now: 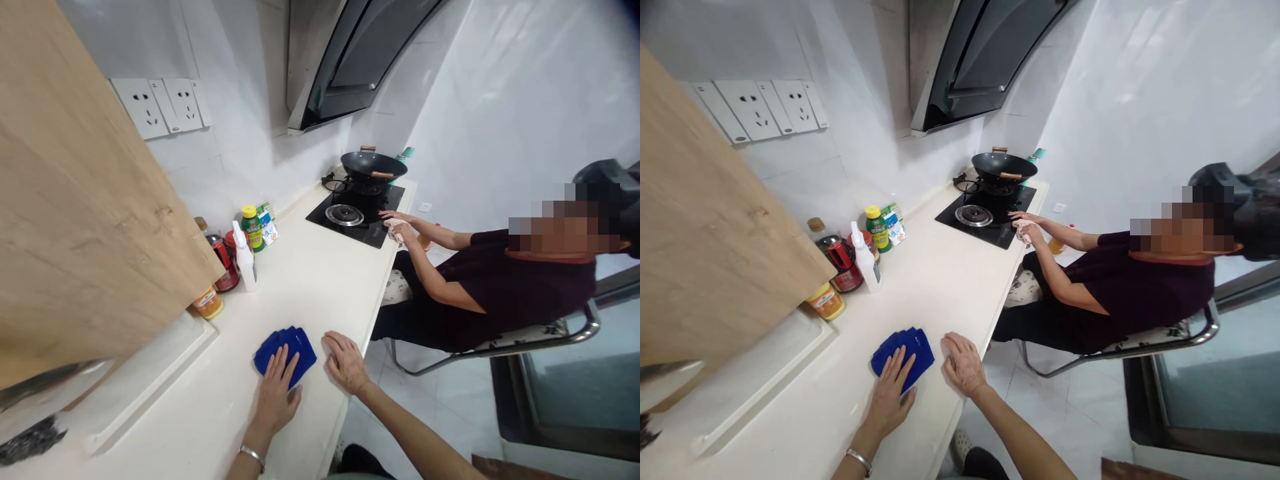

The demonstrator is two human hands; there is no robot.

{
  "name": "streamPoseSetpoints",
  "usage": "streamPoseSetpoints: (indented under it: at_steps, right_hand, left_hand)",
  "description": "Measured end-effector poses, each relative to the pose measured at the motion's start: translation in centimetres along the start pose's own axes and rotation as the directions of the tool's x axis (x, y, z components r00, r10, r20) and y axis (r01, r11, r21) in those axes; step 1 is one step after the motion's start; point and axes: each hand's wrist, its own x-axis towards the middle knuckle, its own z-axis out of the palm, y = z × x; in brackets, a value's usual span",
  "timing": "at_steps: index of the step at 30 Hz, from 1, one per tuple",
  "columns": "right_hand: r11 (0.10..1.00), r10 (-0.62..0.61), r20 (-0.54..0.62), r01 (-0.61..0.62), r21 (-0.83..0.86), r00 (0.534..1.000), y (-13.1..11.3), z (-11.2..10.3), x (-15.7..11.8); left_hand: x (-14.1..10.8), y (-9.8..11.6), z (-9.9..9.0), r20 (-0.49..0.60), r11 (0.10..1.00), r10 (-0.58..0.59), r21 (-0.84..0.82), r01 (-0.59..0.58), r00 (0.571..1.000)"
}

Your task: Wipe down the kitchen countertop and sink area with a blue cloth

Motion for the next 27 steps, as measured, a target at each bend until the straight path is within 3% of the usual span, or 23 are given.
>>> streamPoseSetpoints:
  at_steps: [3, 6, 14, 20, 27]
  right_hand:
    - [1.000, 0.002, -0.018, -0.002, 0.001, 1.000, 0.2, 0.3, -0.1]
    - [1.000, -0.007, -0.030, 0.007, 0.008, 1.000, 0.3, 0.4, -0.2]
    - [0.998, -0.017, -0.063, 0.020, 0.052, 0.998, 0.3, 0.3, 0.0]
    - [0.996, -0.013, -0.063, 0.018, 0.084, 0.998, 0.3, 0.0, 0.2]
    - [0.996, -0.036, -0.106, 0.045, 0.081, 0.994, 0.2, 0.2, 0.2]
  left_hand:
    - [-1.0, -0.2, -0.5, -0.081, 0.995, -0.101, -0.020, 0.100, 0.992]
    - [-0.4, -0.5, 0.4, -0.092, 0.992, -0.127, -0.021, 0.126, 0.988]
    - [4.5, -0.9, 3.6, -0.042, 0.985, -0.141, 0.098, 0.144, 0.989]
    - [8.1, -1.2, 4.0, -0.006, 0.987, -0.128, 0.099, 0.128, 0.992]
    - [12.8, -0.1, 3.9, 0.064, 0.994, -0.106, 0.048, 0.103, 0.992]
